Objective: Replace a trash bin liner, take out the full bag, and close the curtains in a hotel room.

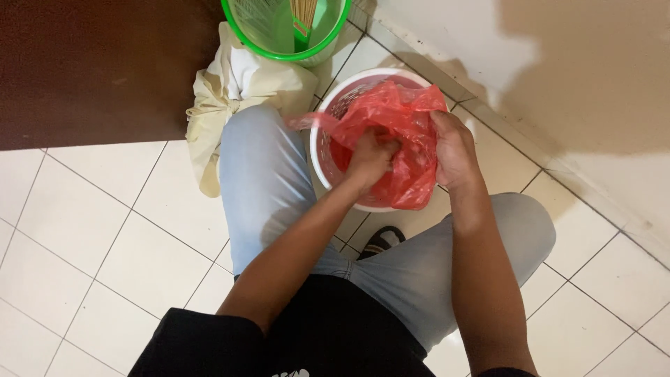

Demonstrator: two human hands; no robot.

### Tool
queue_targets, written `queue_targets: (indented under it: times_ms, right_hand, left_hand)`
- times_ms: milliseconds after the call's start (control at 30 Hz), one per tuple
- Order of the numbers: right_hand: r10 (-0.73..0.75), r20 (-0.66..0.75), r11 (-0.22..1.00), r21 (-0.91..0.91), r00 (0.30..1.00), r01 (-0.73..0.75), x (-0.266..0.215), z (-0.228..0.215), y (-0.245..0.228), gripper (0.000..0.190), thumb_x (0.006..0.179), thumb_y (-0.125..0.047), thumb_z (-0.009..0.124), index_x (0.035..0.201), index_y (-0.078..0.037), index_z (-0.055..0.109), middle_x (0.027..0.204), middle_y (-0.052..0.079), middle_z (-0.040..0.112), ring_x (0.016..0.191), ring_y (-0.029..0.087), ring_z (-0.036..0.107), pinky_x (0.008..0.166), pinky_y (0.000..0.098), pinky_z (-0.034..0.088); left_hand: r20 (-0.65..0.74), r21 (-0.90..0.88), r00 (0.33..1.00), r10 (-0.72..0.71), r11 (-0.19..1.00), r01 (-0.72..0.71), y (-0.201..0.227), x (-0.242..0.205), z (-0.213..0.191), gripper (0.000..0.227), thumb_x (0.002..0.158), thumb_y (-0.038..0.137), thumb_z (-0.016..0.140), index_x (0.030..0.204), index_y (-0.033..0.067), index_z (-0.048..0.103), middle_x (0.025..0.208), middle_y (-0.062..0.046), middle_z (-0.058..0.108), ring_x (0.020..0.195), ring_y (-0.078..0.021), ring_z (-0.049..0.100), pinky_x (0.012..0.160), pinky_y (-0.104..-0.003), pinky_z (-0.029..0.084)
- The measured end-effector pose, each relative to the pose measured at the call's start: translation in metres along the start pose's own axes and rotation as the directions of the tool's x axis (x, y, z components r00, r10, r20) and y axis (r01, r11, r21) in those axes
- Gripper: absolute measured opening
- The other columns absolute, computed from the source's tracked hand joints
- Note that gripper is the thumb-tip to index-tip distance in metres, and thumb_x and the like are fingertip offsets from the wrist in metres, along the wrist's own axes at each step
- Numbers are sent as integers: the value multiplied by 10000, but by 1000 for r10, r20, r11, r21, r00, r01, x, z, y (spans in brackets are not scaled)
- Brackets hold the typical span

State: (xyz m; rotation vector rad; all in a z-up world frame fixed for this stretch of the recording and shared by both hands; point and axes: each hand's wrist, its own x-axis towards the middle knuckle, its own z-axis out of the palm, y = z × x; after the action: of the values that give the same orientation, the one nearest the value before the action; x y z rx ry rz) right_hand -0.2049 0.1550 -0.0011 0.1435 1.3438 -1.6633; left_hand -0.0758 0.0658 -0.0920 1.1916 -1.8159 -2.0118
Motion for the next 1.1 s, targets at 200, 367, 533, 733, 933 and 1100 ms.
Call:
queue_targets:
  times_ms: [200,367,533,733,933,1100]
  right_hand:
    - [-649,174,366,-782,741,504,-16,7,-22,421,942,18,475,1340,36,610,1217,192,670,1042,322,633,903,409,521]
    - [-687,299,106,-860,663,499,-23,14,-27,488,821,96,534,1290,-8,614,1196,211,608,1006,376,622,826,431,519]
    - [-650,379,25,-856,659,517,-2,-1,-8,204,820,55,674,995,-25,604,983,175,617,934,349,606,802,435,503]
    - [-609,41,366,-871,792,327,6,-22,-25,128,953,15,639,990,-22,523,866,157,611,755,267,613,723,356,491]
    - [-665,227,193,-868,711,457,4,-16,-30,341,936,134,510,1175,-59,660,1005,185,603,841,301,628,784,411,525]
    - [-579,161,113,-955,799,275,16,-19,-20,444,931,35,523,1270,-141,748,999,242,666,874,394,663,791,474,529]
  left_hand:
    - [98,-274,981,-167,943,188,45,-27,-19,154,964,88,485,1010,-17,587,693,-42,569,551,-137,514,498,-332,438]
    - [35,-140,986,162,978,-155,57,-44,-58,99,997,31,516,1033,16,606,789,15,515,675,-81,463,592,-293,404]
    - [59,65,967,248,966,-252,113,-60,-85,105,1011,41,562,1100,34,616,817,8,522,717,-79,468,631,-287,422]
    - [-250,228,923,292,944,-237,102,-40,-118,261,984,17,549,1237,54,496,929,-71,660,807,-142,637,726,-325,519]
    - [-66,530,861,504,749,-397,111,-9,-136,301,970,-36,512,1228,88,605,1063,-171,674,946,-358,671,832,-431,540]
    - [26,701,911,411,642,-310,118,12,-134,257,987,208,580,1172,127,738,991,-262,667,916,-465,649,792,-543,504]
